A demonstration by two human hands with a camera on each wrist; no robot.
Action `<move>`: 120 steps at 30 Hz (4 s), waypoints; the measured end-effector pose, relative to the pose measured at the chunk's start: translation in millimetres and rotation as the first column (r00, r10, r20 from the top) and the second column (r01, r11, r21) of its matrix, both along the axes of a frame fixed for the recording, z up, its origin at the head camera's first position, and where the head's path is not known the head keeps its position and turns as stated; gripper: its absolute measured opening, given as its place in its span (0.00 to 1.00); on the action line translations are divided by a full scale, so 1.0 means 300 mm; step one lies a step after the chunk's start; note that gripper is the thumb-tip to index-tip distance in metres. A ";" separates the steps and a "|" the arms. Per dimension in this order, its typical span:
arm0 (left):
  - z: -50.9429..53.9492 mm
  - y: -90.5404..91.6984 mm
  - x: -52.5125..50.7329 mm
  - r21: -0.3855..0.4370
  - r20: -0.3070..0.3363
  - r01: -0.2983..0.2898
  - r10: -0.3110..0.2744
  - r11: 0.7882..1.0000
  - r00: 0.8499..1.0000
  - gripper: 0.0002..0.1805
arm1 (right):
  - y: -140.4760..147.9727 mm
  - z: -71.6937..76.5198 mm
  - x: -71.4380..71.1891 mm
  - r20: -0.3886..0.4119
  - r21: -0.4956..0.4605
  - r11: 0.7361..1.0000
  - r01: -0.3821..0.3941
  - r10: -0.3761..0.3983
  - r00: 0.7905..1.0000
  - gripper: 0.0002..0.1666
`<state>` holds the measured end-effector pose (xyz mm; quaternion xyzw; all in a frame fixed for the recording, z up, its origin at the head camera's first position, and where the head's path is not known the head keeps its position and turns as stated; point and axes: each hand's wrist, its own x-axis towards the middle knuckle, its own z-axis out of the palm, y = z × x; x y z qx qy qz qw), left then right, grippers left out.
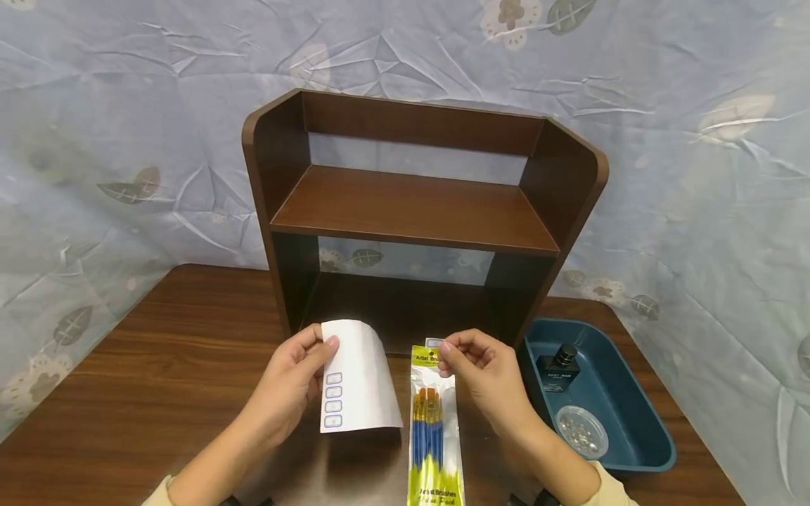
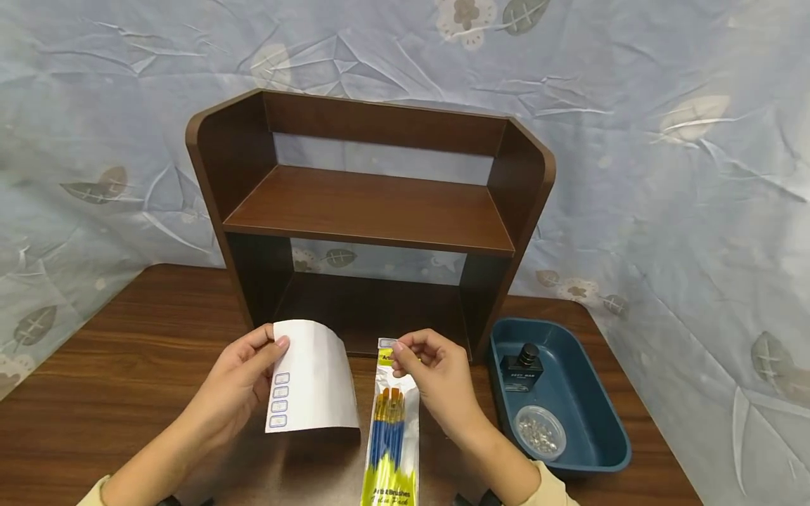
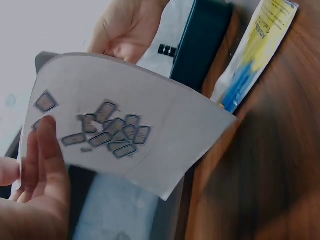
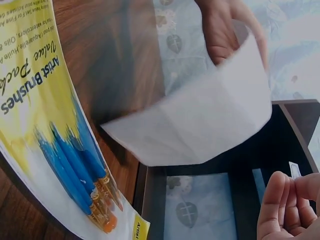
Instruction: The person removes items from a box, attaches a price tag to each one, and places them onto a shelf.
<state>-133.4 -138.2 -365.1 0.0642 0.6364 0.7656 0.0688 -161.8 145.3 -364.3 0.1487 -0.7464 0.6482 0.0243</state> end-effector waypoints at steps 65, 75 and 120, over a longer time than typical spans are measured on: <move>-0.156 -0.040 -0.047 -0.844 -0.263 -0.192 -0.076 0.501 0.962 0.03 | 0.061 -0.092 0.006 0.387 0.045 0.999 0.021 -0.037 0.921 0.15; -0.165 0.061 -0.115 -0.614 -0.163 0.038 -0.174 0.788 0.971 0.08 | 0.052 -0.150 0.011 0.417 0.056 0.998 -0.016 -0.009 0.909 0.12; -0.206 0.310 -0.144 -0.385 0.214 0.167 -0.088 0.908 0.973 0.04 | 0.034 -0.232 0.008 0.458 0.065 0.997 -0.037 0.003 0.889 0.10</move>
